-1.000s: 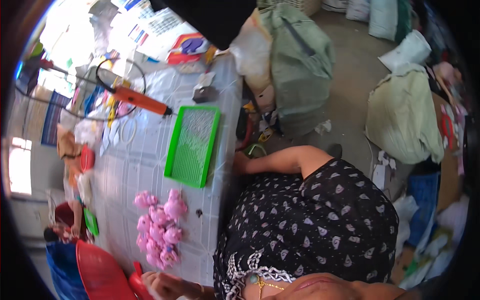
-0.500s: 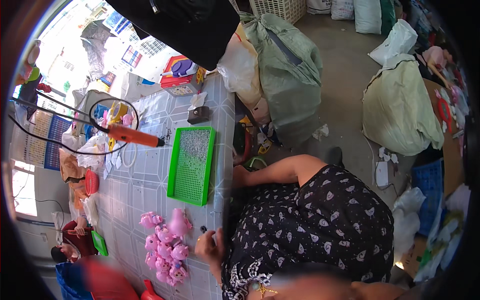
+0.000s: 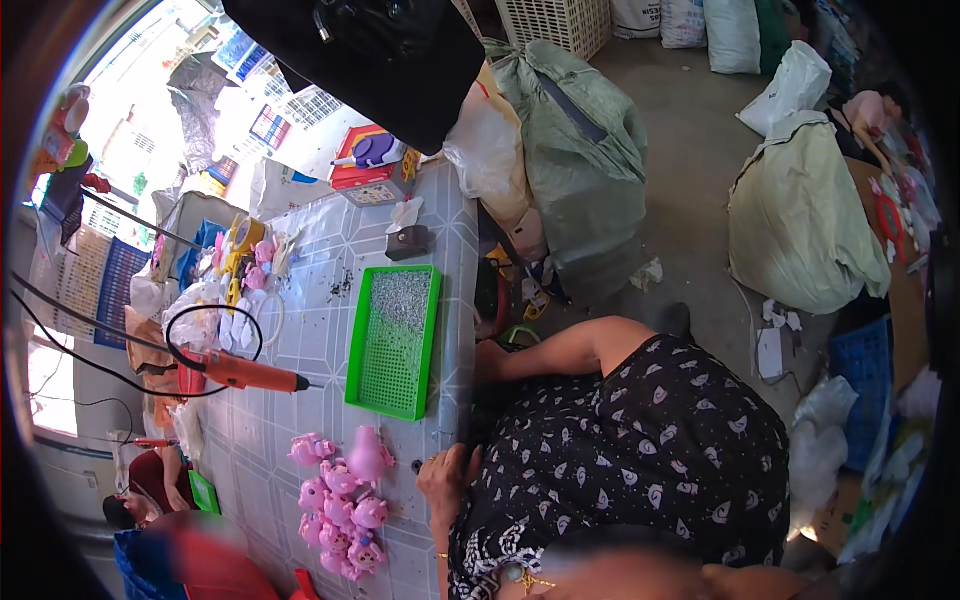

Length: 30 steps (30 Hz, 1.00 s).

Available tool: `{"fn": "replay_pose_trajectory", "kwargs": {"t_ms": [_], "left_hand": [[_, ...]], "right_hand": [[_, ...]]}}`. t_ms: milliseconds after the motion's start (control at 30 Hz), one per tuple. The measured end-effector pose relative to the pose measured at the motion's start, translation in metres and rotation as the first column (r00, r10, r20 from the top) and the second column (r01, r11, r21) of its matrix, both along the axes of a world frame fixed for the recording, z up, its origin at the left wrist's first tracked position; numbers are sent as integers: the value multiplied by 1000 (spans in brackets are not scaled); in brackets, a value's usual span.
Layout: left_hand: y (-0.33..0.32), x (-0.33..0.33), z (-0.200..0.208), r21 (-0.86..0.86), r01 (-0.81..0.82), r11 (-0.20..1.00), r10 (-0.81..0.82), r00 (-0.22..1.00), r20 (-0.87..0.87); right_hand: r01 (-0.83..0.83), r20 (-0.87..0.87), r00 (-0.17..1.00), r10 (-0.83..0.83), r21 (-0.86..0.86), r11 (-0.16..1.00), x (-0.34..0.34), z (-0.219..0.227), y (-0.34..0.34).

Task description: The person assembles plastic toy figures by fitting the pieces together by hand and driving screws into them with an electric screwdriver.

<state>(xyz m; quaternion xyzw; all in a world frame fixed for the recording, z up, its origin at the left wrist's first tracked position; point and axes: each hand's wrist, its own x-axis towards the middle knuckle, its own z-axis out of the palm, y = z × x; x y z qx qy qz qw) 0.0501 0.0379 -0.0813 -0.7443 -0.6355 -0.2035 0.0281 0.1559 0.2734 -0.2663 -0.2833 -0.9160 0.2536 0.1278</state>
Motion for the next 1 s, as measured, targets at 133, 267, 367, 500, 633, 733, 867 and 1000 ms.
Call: {"fn": "replay_pose_trajectory", "kwargs": {"t_ms": [133,267,367,500,633,733,867,1000], "left_hand": [[0,-1,2,-47,7,999,-6,1000,20],[1,-2,2,-72,11,997,-10,1000,13],[3,-2,3,-70,8,998,-7,1000,18],[2,-2,4,-48,11,999,-11,1000,-9],[2,-4,2,-30,19,999,-19,1000,3],[3,-4,-1,-20,29,999,-28,999,23],[-2,-5,-9,36,25,999,-27,999,43],[-4,-3,-13,85,-12,996,5,996,85]], "right_hand": [[-5,-15,1000,5,1,1000,7,16,-5],[4,15,1000,-4,-3,1000,11,30,-6],[14,61,998,-13,-18,1000,7,19,-2],[-3,57,998,0,55,998,-1,-2,3],[7,46,999,-9,55,998,4,8,-1],[32,59,998,-30,-44,999,10,16,2],[-5,106,994,2,24,1000,10,17,-1],[-30,160,987,19,66,997,12,16,0]]}}
